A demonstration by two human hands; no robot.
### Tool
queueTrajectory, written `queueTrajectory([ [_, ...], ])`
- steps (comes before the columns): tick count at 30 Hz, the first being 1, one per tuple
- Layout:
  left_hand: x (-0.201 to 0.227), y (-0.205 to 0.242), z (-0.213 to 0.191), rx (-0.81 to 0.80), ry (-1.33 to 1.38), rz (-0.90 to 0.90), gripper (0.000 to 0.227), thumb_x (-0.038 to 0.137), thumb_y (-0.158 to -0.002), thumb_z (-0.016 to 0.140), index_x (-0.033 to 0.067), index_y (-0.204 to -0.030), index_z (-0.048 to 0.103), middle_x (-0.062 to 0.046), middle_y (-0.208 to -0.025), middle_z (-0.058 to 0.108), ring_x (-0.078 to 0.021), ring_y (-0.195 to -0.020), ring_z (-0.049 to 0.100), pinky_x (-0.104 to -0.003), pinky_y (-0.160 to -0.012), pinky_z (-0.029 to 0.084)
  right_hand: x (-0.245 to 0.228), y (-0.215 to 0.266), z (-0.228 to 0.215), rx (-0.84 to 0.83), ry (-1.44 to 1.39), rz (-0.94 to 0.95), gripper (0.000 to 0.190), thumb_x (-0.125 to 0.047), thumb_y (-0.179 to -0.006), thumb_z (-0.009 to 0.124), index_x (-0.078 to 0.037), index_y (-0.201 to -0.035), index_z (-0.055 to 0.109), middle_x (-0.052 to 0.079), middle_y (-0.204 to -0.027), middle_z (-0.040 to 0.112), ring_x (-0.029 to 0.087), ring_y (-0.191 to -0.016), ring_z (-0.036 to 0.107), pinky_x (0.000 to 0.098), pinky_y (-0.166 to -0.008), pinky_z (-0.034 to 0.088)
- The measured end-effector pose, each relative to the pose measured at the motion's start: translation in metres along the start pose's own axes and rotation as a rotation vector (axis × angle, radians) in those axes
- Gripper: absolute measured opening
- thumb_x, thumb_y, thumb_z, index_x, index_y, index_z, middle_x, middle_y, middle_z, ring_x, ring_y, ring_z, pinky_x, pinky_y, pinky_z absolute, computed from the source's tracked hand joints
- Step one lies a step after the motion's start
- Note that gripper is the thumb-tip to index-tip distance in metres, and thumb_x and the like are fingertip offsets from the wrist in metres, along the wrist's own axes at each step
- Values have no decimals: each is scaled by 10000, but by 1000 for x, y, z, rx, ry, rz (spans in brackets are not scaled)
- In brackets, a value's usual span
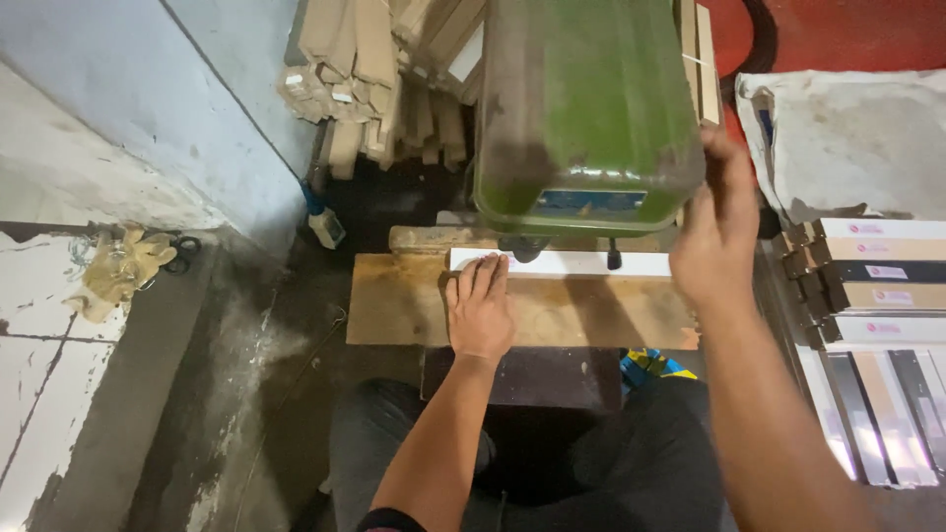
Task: Operating a punch machine to process long trim pieces and stacking them in organized piles.
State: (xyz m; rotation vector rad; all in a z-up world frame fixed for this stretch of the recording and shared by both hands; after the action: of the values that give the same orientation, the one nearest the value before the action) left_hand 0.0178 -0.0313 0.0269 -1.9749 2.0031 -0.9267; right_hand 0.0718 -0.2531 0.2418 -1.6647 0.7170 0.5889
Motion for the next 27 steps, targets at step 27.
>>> queueTrajectory([
  [27, 2, 3, 4, 105, 59, 130, 414, 192, -958, 535, 164, -1354, 657, -6, -1313, 646, -220, -1313, 526, -463, -1122, 344, -22, 71, 5, 109, 523, -115, 202, -25, -1085, 572, -6, -1268, 656, 123, -1243, 680, 312, -1155, 539, 383, -894, 547],
])
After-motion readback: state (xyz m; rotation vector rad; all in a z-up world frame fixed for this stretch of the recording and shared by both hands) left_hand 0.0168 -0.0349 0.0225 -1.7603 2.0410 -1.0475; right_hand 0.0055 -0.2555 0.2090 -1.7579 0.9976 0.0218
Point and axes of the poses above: each hand's wrist, its own y-axis away from the middle knuckle, its own z-axis out of the palm, x = y × z, the point moved 4 cm from there along -y, towards the middle knuckle
